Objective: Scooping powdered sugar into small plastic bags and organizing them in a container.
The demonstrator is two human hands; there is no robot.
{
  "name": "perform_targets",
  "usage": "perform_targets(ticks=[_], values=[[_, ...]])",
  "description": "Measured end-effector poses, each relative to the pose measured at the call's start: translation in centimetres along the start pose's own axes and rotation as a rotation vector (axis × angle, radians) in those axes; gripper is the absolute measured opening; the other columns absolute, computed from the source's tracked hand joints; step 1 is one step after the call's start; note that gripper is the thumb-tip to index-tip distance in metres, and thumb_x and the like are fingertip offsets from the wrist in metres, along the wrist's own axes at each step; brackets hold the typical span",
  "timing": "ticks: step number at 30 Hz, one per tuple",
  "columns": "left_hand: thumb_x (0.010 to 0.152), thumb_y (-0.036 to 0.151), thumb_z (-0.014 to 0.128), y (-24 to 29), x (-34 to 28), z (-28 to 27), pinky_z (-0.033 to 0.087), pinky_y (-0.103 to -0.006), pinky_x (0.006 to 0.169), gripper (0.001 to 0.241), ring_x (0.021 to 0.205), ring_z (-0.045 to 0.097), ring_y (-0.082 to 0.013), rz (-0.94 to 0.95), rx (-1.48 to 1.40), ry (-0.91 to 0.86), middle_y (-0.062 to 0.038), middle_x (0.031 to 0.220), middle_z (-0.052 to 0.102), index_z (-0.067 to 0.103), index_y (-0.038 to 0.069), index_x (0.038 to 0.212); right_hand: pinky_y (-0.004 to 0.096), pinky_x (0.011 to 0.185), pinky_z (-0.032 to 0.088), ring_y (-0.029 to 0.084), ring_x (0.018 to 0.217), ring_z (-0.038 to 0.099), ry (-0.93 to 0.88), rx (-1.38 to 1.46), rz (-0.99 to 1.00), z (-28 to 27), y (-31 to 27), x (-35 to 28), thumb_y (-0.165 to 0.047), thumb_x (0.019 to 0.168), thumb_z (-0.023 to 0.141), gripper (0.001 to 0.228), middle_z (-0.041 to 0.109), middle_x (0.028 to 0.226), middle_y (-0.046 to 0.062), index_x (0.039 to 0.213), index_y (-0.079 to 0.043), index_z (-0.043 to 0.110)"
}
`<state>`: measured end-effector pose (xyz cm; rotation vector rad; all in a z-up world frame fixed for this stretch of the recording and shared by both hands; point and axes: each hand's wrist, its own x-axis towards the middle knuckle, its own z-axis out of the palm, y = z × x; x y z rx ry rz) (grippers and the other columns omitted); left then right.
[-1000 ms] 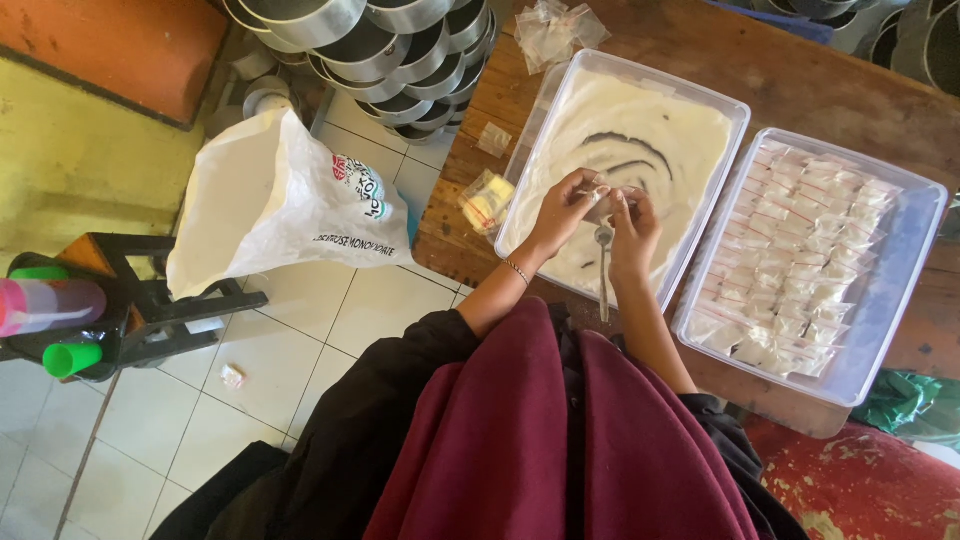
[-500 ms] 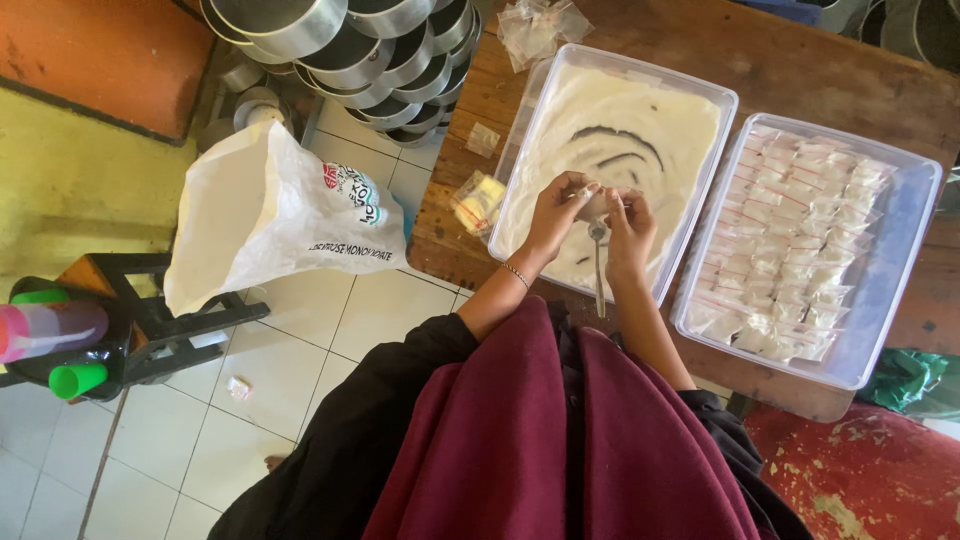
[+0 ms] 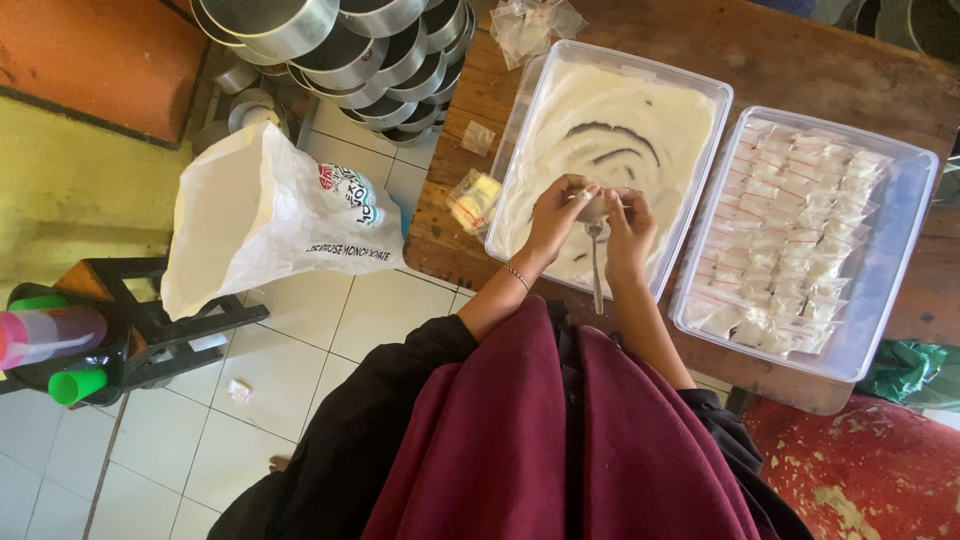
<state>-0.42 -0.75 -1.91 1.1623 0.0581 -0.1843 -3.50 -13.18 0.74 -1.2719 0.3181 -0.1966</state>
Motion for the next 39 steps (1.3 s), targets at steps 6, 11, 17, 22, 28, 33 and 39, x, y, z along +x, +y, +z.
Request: perform_targets(ticks=[6,11,17,22,28,33,39], values=[[0.104,0.011,0.063,-0.5,-0.1,-0.4,0.056,-0.0267,0.087,0.016,0.098,0.069,-0.0119,0.068,0.128,-0.046,-0.008,0.106,0.074,0.066,-0.001,0.114,0.020,0.066,0.044,0.004,0.075,0.053,0.012,-0.183,0.057,0.1,0.1,-0.2,-0.019,0.103,0.069,0.013,0.064,0.083,-0.005,0.106,-0.006,0.072],[0.102,0.013,0.065,0.2,-0.3,-0.5,0.055,-0.0269,0.084,0.014,0.094,0.068,-0.0114,0.014,0.022,-0.024,-0.006,0.103,0.074,0.067,0.000,0.109,0.021,0.064,0.041,0.004,0.074,0.051,0.015,-0.206,0.043,0.2,-0.4,-0.5,-0.019,0.104,0.069,0.015,0.064,0.083,-0.005,0.108,-0.005,0.074],[0.103,0.016,0.066,1.4,-1.0,0.2,0.054,-0.0261,0.079,0.016,0.088,0.066,-0.0097,0.005,0.019,0.003,-0.004,0.098,0.073,0.071,0.001,0.104,0.020,0.069,0.042,0.003,0.077,0.053,0.024,-0.186,0.006,0.0,-0.3,-0.5,-0.018,0.105,0.065,0.017,0.072,0.093,-0.005,0.109,-0.005,0.074],[0.103,0.019,0.067,2.2,-1.3,0.7,0.056,-0.0258,0.076,0.019,0.084,0.067,-0.0106,0.022,0.067,-0.004,-0.006,0.097,0.074,0.071,0.001,0.104,0.021,0.068,0.041,0.003,0.074,0.050,0.066,-0.224,0.046,0.0,-0.8,-0.8,-0.019,0.105,0.063,0.019,0.072,0.092,-0.004,0.109,-0.005,0.075],[0.101,0.020,0.068,1.2,-0.7,0.5,0.059,-0.0301,0.077,0.019,0.086,0.069,-0.0138,0.028,0.003,0.025,-0.008,0.096,0.073,0.069,0.002,0.102,0.021,0.067,0.041,0.004,0.073,0.049,0.043,-0.182,0.087,-0.6,-1.0,-1.2,-0.023,0.107,0.063,0.021,0.064,0.085,-0.004,0.112,-0.006,0.074],[0.100,0.017,0.069,0.6,-0.6,0.7,0.055,-0.0278,0.084,0.019,0.092,0.069,-0.0129,0.016,-0.002,0.067,-0.009,0.099,0.075,0.070,-0.001,0.106,0.023,0.069,0.052,0.009,0.079,0.065,-0.076,-0.184,0.148,-1.5,0.2,-1.7,-0.021,0.097,0.073,0.024,0.071,0.092,0.000,0.111,-0.003,0.065],[0.100,0.015,0.068,0.6,-0.7,0.8,0.054,-0.0265,0.084,0.018,0.093,0.069,-0.0122,0.009,-0.031,0.032,-0.010,0.099,0.076,0.070,-0.002,0.107,0.023,0.074,0.052,0.009,0.083,0.063,-0.058,-0.287,0.054,-1.4,-0.5,-2.4,-0.015,0.095,0.078,0.023,0.068,0.094,0.002,0.110,-0.002,0.067]])
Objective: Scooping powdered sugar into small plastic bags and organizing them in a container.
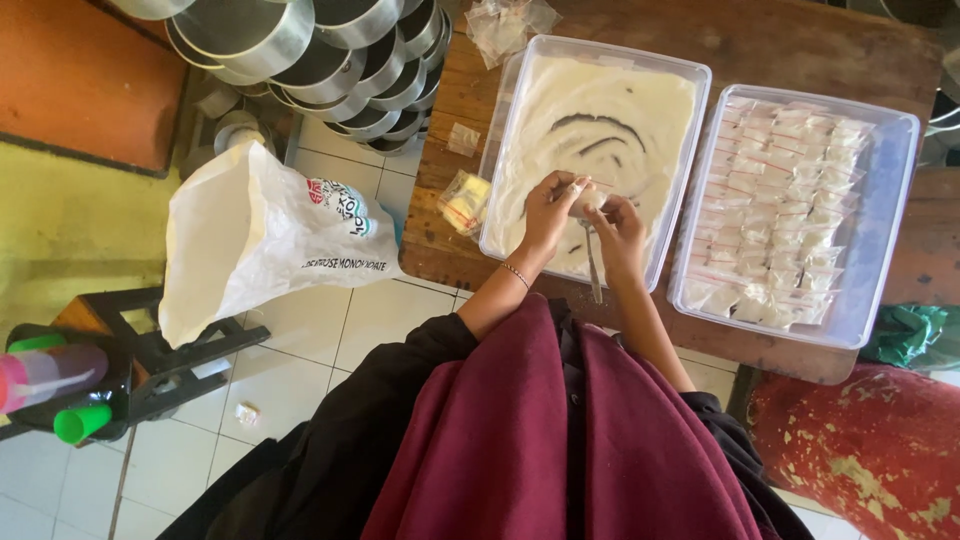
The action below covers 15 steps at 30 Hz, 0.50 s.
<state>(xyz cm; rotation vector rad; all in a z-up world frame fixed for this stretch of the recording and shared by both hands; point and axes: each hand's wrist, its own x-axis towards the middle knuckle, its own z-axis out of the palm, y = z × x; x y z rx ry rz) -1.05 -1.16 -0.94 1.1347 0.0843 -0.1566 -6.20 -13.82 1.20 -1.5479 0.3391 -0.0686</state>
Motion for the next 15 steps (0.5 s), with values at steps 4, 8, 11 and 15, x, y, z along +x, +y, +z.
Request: perform_targets(ticks=[4,8,11,15], values=[[0.100,0.014,0.069,-0.4,0.2,0.3,0.054,-0.0270,0.083,0.018,0.090,0.068,-0.0124,-0.009,0.019,-0.014,-0.010,0.098,0.076,0.070,-0.003,0.106,0.023,0.075,0.052,0.008,0.085,0.063,0.010,0.011,0.005,-0.6,0.6,-0.2,-0.013,0.097,0.076,0.018,0.069,0.094,0.002,0.108,-0.001,0.067],[0.099,0.014,0.069,-1.0,0.3,0.9,0.055,-0.0277,0.080,0.016,0.088,0.068,-0.0120,-0.023,0.019,-0.041,-0.009,0.098,0.075,0.069,-0.001,0.104,0.023,0.077,0.051,0.007,0.087,0.063,0.051,0.068,-0.027,-1.7,1.7,-0.3,-0.010,0.099,0.074,0.016,0.071,0.096,0.003,0.110,0.000,0.068],[0.100,0.015,0.069,-1.7,0.3,1.6,0.056,-0.0268,0.079,0.015,0.088,0.068,-0.0108,-0.065,-0.025,-0.085,-0.008,0.099,0.074,0.067,0.001,0.104,0.022,0.080,0.051,0.006,0.090,0.065,0.092,0.089,-0.025,-2.8,1.7,-0.6,-0.009,0.099,0.072,0.015,0.072,0.098,0.002,0.111,-0.001,0.067],[0.101,0.016,0.068,-2.3,0.0,3.6,0.055,-0.0246,0.074,0.014,0.087,0.064,-0.0083,-0.187,-0.047,-0.136,-0.006,0.100,0.073,0.065,0.002,0.104,0.020,0.078,0.051,0.005,0.090,0.065,0.149,0.107,-0.028,-4.9,1.5,-1.5,-0.008,0.100,0.070,0.013,0.071,0.098,0.001,0.111,-0.001,0.067]])
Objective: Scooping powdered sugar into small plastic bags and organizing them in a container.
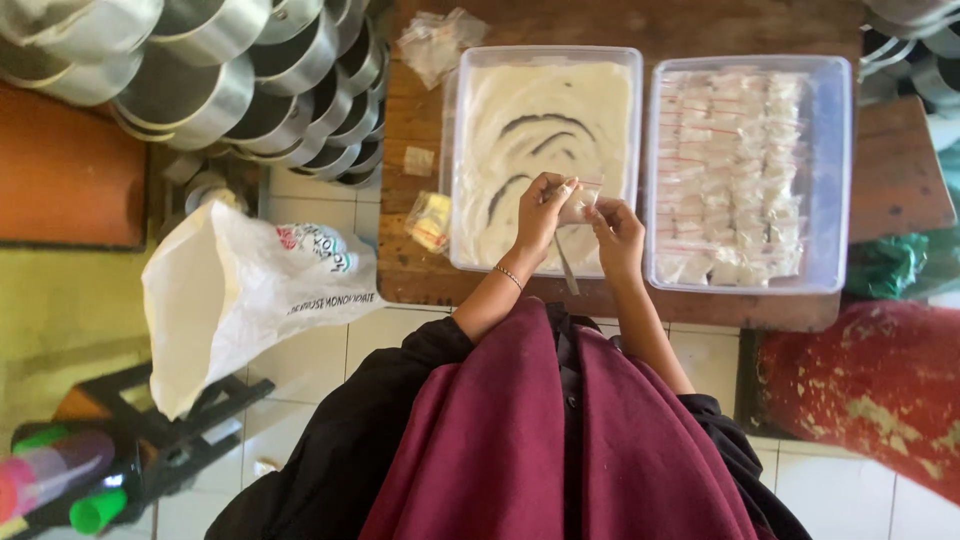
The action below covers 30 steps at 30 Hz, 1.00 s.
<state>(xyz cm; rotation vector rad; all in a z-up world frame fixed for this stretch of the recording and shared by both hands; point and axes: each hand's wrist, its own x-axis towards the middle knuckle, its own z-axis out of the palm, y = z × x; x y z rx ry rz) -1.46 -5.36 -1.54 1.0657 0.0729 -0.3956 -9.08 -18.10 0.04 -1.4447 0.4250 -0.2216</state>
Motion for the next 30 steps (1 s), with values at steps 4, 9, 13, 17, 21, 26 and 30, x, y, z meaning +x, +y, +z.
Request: perform_targets(ticks=[4,9,13,17,21,26,30], values=[[0.099,0.016,0.067,-1.4,0.3,2.3,0.059,-0.0265,0.075,0.012,0.089,0.068,-0.0089,-0.031,0.036,-0.067,-0.006,0.101,0.074,0.064,0.004,0.100,0.021,0.072,0.047,0.006,0.083,0.060,0.058,-0.059,-0.037,-3.0,0.8,-0.2,-0.009,0.102,0.070,0.015,0.071,0.097,0.001,0.114,0.000,0.068],[0.099,0.012,0.066,-4.7,0.7,4.3,0.056,-0.0234,0.082,0.012,0.092,0.068,-0.0079,0.101,0.277,-0.209,-0.005,0.103,0.075,0.067,0.004,0.107,0.019,0.070,0.048,0.004,0.082,0.058,0.162,-0.040,-0.097,-6.4,-0.3,-0.6,-0.011,0.102,0.069,0.018,0.068,0.098,-0.002,0.118,-0.004,0.071],[0.096,0.012,0.066,-4.3,0.1,7.4,0.063,-0.0287,0.075,0.010,0.087,0.071,-0.0085,-0.053,0.168,-0.323,-0.003,0.099,0.075,0.068,0.005,0.102,0.019,0.073,0.047,0.003,0.082,0.058,0.164,-0.114,-0.133,-9.4,-1.3,-0.9,-0.013,0.103,0.069,0.014,0.071,0.098,-0.002,0.113,-0.004,0.072],[0.097,0.011,0.072,-5.8,0.8,9.3,0.055,-0.0249,0.077,0.007,0.084,0.068,-0.0072,0.089,0.495,-0.379,-0.002,0.094,0.075,0.071,0.004,0.100,0.021,0.071,0.046,0.005,0.082,0.058,0.253,-0.232,-0.117,-12.5,-1.3,-0.9,-0.015,0.101,0.073,0.014,0.070,0.096,-0.001,0.108,-0.004,0.074],[0.090,0.012,0.075,-5.7,1.8,11.5,0.055,-0.0243,0.071,0.009,0.080,0.070,-0.0069,0.140,0.707,-0.436,-0.002,0.088,0.077,0.074,0.005,0.096,0.022,0.069,0.046,0.008,0.083,0.058,0.302,-0.335,-0.153,-15.1,-1.4,-0.7,-0.017,0.099,0.076,0.016,0.066,0.099,0.002,0.106,-0.003,0.074],[0.090,0.013,0.076,-6.5,3.8,14.3,0.057,-0.0257,0.071,0.012,0.078,0.072,-0.0082,0.084,0.758,-0.522,-0.003,0.089,0.076,0.072,0.006,0.098,0.025,0.068,0.051,0.011,0.084,0.062,0.299,-0.327,-0.090,-17.4,-2.8,0.6,-0.018,0.101,0.073,0.018,0.062,0.105,0.005,0.108,-0.001,0.072],[0.091,0.009,0.071,-9.7,6.6,15.8,0.061,-0.0278,0.073,0.011,0.080,0.075,-0.0113,0.106,0.813,-0.571,-0.004,0.094,0.075,0.067,0.006,0.100,0.026,0.070,0.057,0.013,0.089,0.066,0.298,-0.367,-0.079,-19.8,-2.5,2.5,-0.016,0.105,0.066,0.017,0.062,0.113,0.008,0.114,-0.001,0.071]])
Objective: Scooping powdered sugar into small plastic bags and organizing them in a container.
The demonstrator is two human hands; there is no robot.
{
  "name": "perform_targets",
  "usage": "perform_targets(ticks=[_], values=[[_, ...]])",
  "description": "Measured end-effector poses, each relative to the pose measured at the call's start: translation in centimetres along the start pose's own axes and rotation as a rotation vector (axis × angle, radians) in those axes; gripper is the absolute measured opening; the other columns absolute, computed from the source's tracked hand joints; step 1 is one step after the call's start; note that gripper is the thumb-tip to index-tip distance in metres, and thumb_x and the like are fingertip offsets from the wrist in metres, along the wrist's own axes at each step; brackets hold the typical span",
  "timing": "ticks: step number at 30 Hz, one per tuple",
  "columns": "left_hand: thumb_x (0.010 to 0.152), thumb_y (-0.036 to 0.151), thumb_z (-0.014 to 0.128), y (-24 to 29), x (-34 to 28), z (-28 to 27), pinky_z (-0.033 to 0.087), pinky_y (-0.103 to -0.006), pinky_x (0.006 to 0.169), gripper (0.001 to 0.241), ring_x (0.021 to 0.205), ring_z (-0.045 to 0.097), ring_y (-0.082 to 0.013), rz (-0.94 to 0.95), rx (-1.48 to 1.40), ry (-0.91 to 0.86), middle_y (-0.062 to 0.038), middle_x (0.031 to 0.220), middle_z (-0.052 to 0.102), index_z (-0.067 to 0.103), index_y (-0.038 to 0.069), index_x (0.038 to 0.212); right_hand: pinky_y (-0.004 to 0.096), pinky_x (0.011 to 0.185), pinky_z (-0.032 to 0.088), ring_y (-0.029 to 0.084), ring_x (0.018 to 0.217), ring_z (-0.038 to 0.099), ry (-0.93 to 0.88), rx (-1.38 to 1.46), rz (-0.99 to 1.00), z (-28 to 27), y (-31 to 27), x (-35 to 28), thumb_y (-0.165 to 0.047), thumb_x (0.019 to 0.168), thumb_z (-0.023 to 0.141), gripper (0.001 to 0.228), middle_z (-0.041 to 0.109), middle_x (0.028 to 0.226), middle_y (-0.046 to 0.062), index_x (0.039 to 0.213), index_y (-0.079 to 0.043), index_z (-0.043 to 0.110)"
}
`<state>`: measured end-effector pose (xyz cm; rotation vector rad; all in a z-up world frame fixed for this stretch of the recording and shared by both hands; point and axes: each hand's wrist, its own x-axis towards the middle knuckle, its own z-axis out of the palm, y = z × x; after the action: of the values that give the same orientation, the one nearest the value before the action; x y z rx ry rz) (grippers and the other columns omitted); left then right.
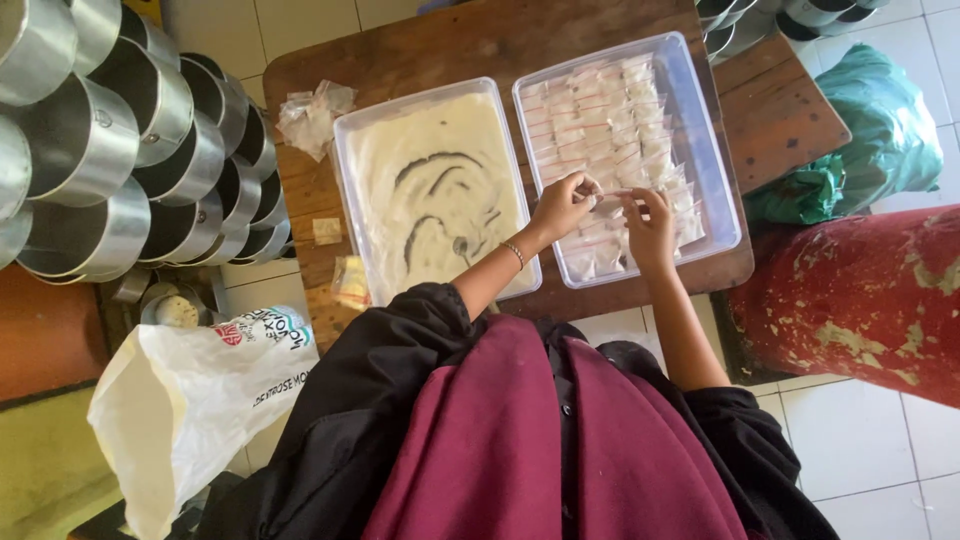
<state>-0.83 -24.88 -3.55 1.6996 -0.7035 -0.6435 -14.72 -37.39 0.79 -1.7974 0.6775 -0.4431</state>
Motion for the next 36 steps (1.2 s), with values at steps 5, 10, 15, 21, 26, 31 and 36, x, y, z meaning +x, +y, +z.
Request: perform_targets(ticks=[5,10,15,21,26,31,36], values=[[0.093,0.006,0.066,-1.1,4.9,2.0,0.061,-0.0307,0.075,0.009,0.081,0.075,-0.0164,0.072,0.000,0.010,-0.008,0.091,0.074,0.062,0.004,0.102,0.026,0.068,0.058,0.015,0.088,0.066,0.003,-0.111,-0.072,-2.1,-0.3,3.8,-0.012,0.103,0.067,0.016,0.058,0.116,0.011,0.116,-0.003,0.070],[0.093,0.007,0.067,0.0,10.2,2.8,0.059,-0.0332,0.073,0.011,0.079,0.074,-0.0194,0.083,0.026,0.018,-0.010,0.090,0.074,0.061,0.002,0.100,0.031,0.068,0.054,0.019,0.082,0.066,0.015,-0.234,-0.203,-3.5,0.3,8.2,-0.012,0.097,0.078,0.022,0.061,0.113,0.013,0.114,-0.001,0.069],[0.088,0.009,0.072,0.1,15.1,3.7,0.059,-0.0334,0.072,0.008,0.078,0.073,-0.0211,0.126,0.108,0.083,-0.011,0.086,0.074,0.067,0.003,0.091,0.033,0.068,0.056,0.020,0.078,0.068,0.061,-0.282,-0.261,-4.3,0.5,12.4,-0.011,0.095,0.081,0.013,0.067,0.096,0.012,0.098,-0.001,0.074],[0.087,0.009,0.073,-0.6,19.4,5.1,0.057,-0.0346,0.073,0.011,0.077,0.073,-0.0247,0.062,0.094,0.160,-0.012,0.082,0.073,0.066,0.002,0.090,0.031,0.067,0.060,0.020,0.078,0.075,0.084,-0.219,-0.256,-4.5,0.6,17.7,-0.008,0.098,0.075,0.010,0.067,0.102,0.013,0.100,0.001,0.071],[0.089,0.002,0.066,-1.3,21.9,5.3,0.059,-0.0354,0.080,0.013,0.088,0.073,-0.0256,0.031,0.106,0.193,-0.014,0.095,0.073,0.060,0.001,0.100,0.038,0.068,0.056,0.029,0.075,0.070,0.166,-0.419,-0.333,-3.9,1.3,20.2,-0.005,0.094,0.076,0.011,0.068,0.090,0.015,0.093,0.001,0.067],[0.087,-0.005,0.056,-5.5,25.1,7.0,0.059,-0.0341,0.089,0.028,0.103,0.073,-0.0252,0.071,0.012,0.227,-0.015,0.109,0.072,0.057,0.002,0.114,0.043,0.069,0.055,0.031,0.076,0.069,0.248,-0.355,-0.281,-3.0,2.7,21.5,-0.005,0.097,0.072,0.013,0.067,0.086,0.016,0.093,0.000,0.060],[0.097,0.011,0.059,-8.6,26.6,8.7,0.056,-0.0364,0.095,0.023,0.110,0.072,-0.0279,-0.038,0.060,0.136,-0.016,0.116,0.074,0.061,0.004,0.120,0.045,0.068,0.053,0.032,0.076,0.068,0.352,-0.353,-0.247,-1.9,4.4,23.3,-0.005,0.101,0.070,0.020,0.065,0.084,0.017,0.091,-0.001,0.054]])
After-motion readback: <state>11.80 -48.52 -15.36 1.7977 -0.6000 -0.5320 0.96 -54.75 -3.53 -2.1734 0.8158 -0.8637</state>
